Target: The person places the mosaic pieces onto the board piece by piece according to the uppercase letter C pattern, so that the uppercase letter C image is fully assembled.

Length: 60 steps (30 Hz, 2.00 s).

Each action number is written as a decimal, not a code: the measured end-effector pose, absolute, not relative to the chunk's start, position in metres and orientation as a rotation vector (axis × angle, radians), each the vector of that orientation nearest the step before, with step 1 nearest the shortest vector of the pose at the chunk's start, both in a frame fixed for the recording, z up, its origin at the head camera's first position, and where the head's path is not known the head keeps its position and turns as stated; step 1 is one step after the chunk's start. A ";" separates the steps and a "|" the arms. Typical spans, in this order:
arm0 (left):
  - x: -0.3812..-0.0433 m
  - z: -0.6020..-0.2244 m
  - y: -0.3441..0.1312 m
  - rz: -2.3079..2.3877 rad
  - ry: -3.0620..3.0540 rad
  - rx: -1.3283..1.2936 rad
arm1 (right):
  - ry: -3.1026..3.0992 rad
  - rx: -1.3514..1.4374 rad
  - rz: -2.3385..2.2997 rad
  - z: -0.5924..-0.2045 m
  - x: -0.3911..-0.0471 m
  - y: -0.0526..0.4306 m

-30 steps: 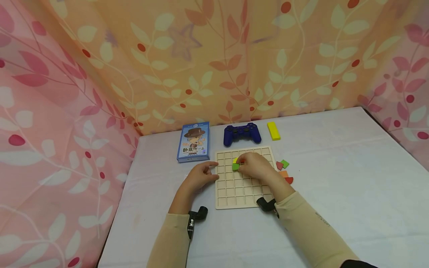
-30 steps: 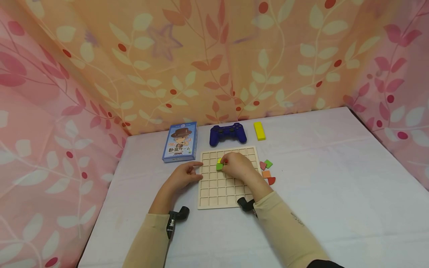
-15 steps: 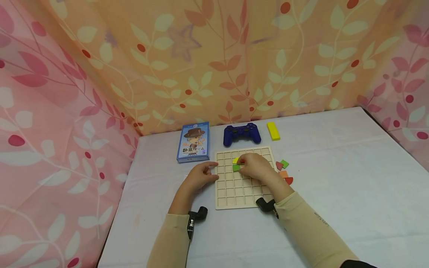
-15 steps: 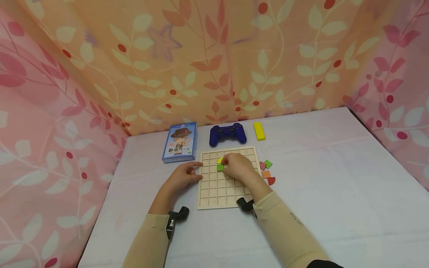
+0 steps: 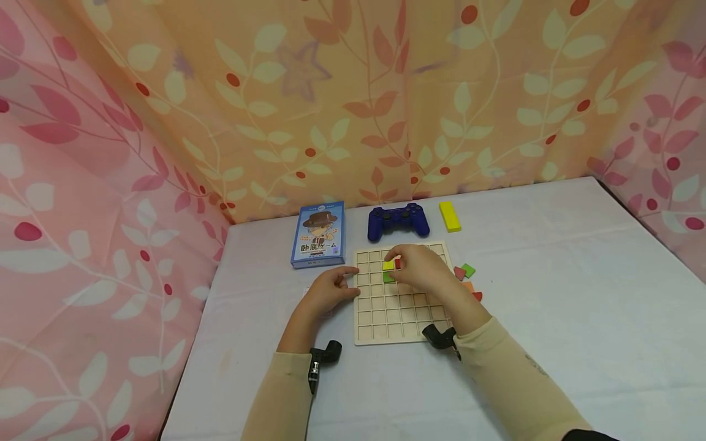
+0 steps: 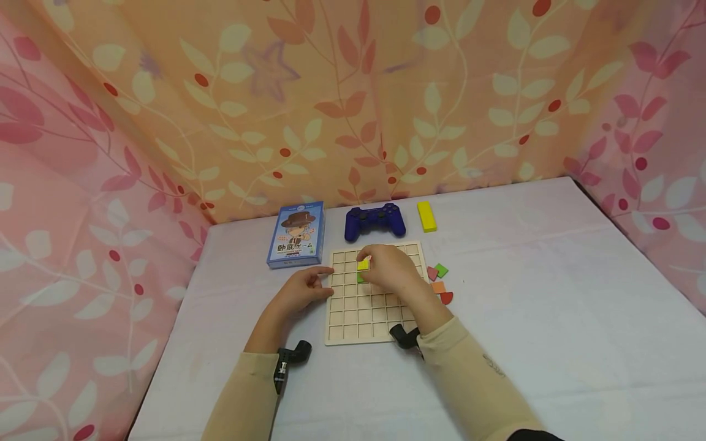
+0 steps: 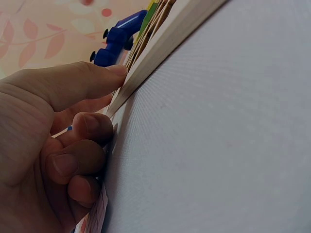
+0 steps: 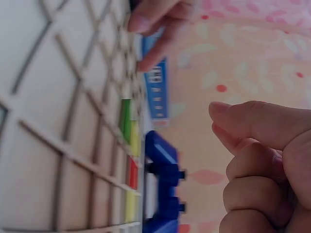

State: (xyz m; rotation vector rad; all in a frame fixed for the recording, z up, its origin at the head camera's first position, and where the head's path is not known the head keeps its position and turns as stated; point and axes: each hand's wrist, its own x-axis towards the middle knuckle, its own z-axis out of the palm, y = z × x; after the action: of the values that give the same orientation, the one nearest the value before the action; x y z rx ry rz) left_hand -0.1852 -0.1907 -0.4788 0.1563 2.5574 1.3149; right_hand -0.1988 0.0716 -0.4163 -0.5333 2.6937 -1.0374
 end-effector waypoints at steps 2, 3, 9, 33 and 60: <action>-0.185 -0.479 -0.190 1.308 2.562 0.166 | 2.686 -0.530 -1.092 -0.406 -0.194 0.074; -0.185 -0.478 -0.190 1.300 2.566 0.169 | 2.679 -0.534 -1.123 -0.402 -0.192 0.075; -0.185 -0.477 -0.190 1.282 2.574 0.152 | 2.654 -0.576 -1.260 -0.377 -0.180 0.082; -0.183 -0.477 -0.188 1.308 2.564 0.113 | 2.694 -0.460 -1.518 -0.331 -0.162 0.138; -0.184 -0.479 -0.189 1.286 2.589 0.156 | 2.831 -0.185 -1.250 -0.351 -0.182 0.213</action>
State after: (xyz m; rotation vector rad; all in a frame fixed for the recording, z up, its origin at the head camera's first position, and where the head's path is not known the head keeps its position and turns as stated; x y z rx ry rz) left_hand -0.1840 -0.1891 -0.4788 0.1562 2.5886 1.2862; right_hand -0.1822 0.2128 -0.3510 -0.1852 2.8309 -1.2501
